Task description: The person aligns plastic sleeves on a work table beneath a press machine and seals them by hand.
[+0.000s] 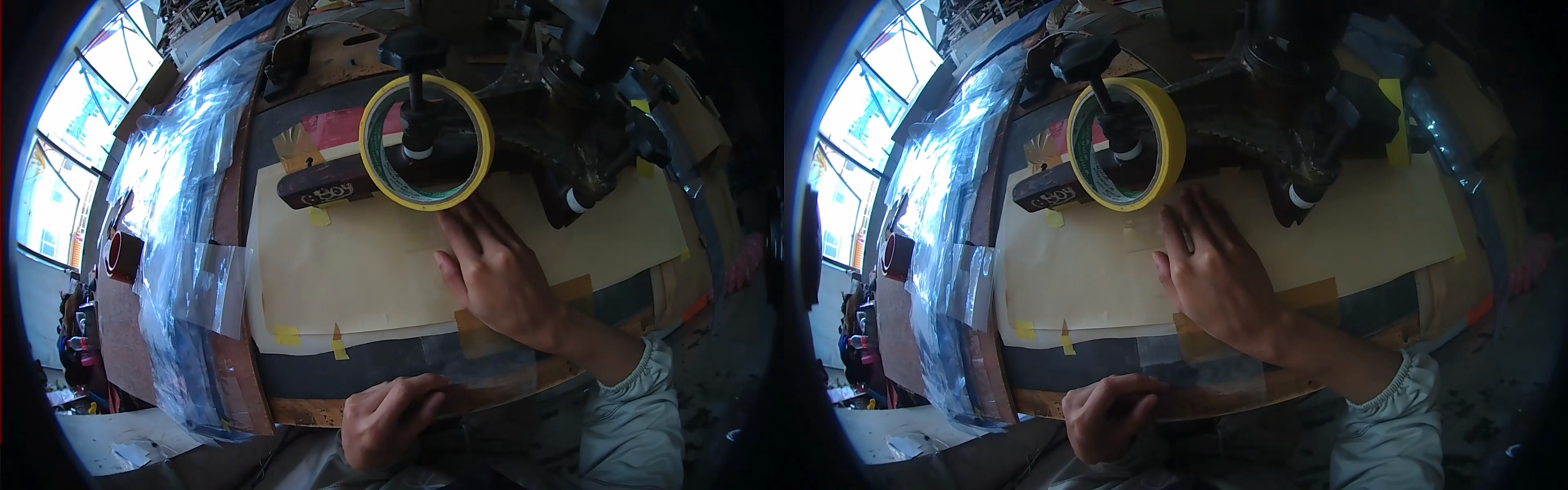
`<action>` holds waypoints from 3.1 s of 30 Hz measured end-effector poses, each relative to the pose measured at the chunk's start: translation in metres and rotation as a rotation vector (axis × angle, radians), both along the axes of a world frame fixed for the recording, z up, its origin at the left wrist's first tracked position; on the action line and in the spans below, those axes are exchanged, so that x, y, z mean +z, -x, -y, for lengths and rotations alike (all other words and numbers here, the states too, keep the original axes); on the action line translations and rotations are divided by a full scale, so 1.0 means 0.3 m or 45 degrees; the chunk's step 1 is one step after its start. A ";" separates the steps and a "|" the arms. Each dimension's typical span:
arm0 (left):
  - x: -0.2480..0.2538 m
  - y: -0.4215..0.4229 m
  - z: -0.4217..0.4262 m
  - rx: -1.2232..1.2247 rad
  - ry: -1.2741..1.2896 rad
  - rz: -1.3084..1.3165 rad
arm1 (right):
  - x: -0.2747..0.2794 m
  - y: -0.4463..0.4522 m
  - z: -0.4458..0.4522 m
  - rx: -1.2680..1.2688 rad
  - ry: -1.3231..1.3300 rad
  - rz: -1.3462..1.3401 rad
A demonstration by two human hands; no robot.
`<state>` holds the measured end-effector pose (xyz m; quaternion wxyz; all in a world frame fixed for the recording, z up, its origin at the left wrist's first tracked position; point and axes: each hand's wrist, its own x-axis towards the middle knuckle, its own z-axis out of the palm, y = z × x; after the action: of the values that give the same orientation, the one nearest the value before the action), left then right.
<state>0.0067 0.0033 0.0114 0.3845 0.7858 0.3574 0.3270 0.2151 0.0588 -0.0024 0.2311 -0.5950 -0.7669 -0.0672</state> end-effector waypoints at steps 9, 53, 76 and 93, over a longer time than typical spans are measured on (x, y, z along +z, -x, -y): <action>0.002 -0.001 0.003 0.015 0.025 0.007 | 0.000 0.000 0.000 -0.005 0.003 -0.041; -0.035 -0.006 0.010 0.081 -0.086 0.125 | 0.015 0.025 0.111 -0.022 -0.013 -0.185; -0.094 -0.034 0.022 0.472 -0.463 0.080 | -0.107 0.128 0.380 -0.273 -0.519 -0.293; -0.083 -0.048 0.045 0.525 -0.943 -0.163 | -0.107 0.128 0.376 -0.263 -0.521 -0.305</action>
<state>0.0211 -0.0103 -0.0134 -0.0200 0.8017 0.3885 0.4539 0.1766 -0.0541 -0.0344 0.4278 -0.6148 -0.6395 -0.1731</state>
